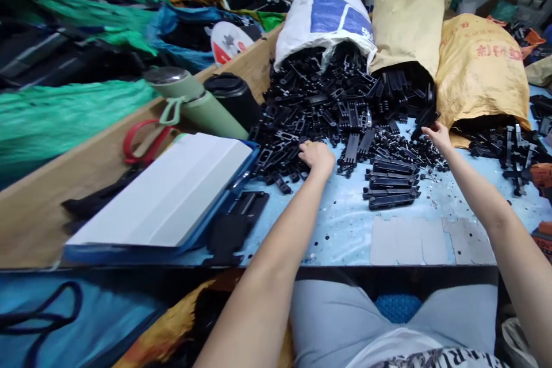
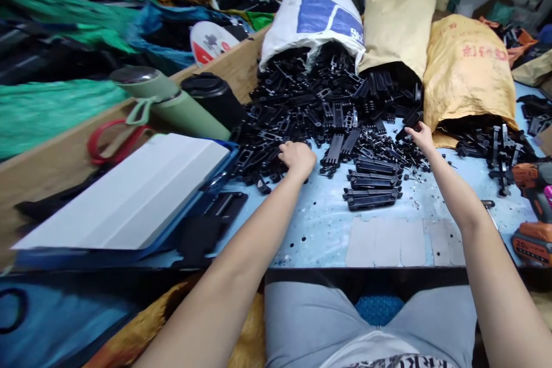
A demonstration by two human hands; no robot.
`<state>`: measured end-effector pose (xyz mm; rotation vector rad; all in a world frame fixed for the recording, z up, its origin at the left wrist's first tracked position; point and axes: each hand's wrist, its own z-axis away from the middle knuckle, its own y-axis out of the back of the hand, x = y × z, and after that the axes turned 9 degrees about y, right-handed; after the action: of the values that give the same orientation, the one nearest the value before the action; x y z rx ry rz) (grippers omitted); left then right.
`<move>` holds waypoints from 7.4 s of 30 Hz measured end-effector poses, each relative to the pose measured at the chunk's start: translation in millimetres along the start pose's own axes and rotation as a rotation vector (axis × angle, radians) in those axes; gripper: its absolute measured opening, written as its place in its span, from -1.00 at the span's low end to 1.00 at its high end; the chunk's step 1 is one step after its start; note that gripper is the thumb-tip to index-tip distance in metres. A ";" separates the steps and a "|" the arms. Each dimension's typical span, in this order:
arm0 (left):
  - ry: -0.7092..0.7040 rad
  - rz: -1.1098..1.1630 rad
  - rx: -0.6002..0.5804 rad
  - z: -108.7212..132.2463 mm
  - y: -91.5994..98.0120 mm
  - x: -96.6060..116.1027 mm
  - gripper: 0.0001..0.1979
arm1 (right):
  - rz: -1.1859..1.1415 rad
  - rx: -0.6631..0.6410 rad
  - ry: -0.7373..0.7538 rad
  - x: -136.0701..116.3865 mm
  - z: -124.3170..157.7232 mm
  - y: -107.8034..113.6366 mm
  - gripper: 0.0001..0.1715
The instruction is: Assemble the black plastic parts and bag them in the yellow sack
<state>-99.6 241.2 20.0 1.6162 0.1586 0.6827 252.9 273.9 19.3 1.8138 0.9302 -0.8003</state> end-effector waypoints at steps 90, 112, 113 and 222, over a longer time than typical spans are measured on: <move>-1.193 -0.078 -0.140 263.6 8.0 -15.5 -0.64 | 0.844 0.312 -0.603 89.9 47.3 194.6 -0.54; -0.184 1.035 -0.981 295.3 8.0 20.7 -0.52 | 0.339 -0.336 0.354 -110.6 307.2 91.1 -0.61; -0.254 0.968 -0.993 295.6 8.8 18.0 -0.54 | 0.486 -0.378 0.455 -110.5 306.6 100.1 -0.65; -1.201 0.000 -0.162 257.6 -34.3 8.4 -0.62 | 0.716 -0.575 0.612 -35.8 286.3 66.9 -0.35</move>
<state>48.6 30.0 -12.4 1.6159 -0.7480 -0.3418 254.0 -18.4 -28.2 1.6854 0.6814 0.4574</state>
